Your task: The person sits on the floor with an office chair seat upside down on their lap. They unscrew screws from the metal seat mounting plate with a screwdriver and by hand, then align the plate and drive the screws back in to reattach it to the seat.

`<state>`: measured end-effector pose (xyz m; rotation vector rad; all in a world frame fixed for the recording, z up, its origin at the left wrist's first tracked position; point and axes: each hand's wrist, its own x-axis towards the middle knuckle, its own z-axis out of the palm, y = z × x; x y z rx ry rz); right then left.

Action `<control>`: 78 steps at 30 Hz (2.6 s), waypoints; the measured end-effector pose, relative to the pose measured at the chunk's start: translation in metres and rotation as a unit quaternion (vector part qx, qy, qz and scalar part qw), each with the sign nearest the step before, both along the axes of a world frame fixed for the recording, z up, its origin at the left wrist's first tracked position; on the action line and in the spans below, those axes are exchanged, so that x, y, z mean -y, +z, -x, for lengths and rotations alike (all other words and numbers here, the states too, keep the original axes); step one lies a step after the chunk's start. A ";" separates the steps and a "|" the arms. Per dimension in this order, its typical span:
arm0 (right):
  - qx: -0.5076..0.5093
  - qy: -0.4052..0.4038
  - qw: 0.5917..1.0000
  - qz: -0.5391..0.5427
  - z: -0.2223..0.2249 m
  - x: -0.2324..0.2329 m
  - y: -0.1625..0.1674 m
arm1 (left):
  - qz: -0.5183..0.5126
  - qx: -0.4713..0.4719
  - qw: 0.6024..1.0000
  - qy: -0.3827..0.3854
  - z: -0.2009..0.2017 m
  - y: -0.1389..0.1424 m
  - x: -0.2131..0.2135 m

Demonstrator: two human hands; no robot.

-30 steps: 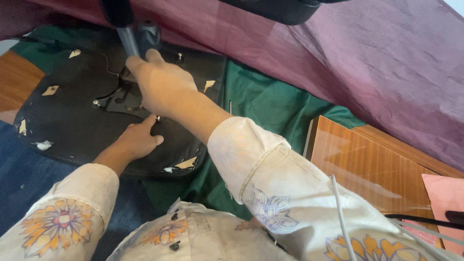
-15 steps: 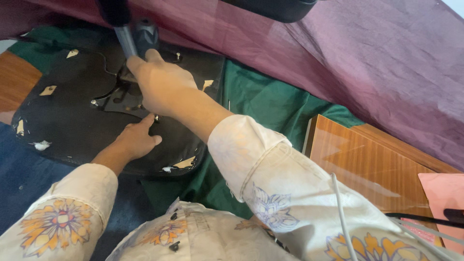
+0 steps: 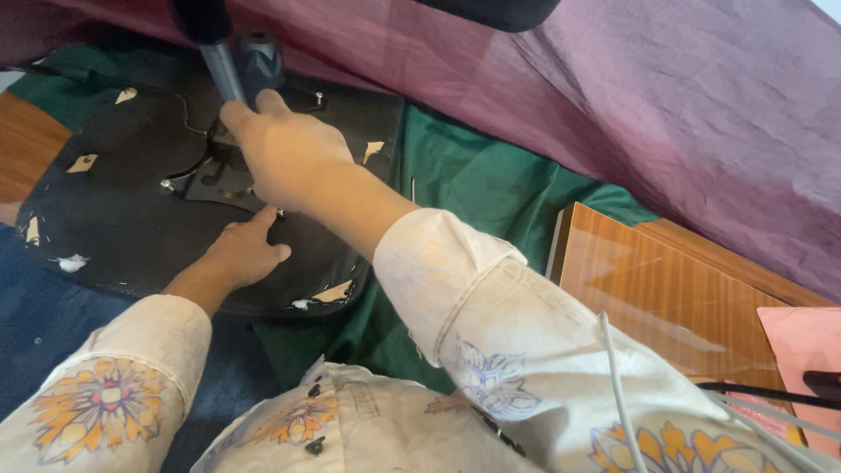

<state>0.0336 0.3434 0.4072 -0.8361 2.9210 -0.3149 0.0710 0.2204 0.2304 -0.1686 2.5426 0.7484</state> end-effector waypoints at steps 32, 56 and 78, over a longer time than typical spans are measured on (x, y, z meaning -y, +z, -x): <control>0.023 0.015 1.000 0.008 -0.003 0.000 0.002 | 0.035 0.036 0.999 0.000 -0.003 0.004 -0.003; 0.027 -0.018 0.999 -0.003 -0.002 0.002 0.005 | 0.031 0.030 0.999 0.004 -0.004 0.012 -0.004; 0.010 0.010 1.000 0.016 -0.001 0.001 0.001 | 0.036 0.041 0.998 0.011 -0.004 0.015 -0.003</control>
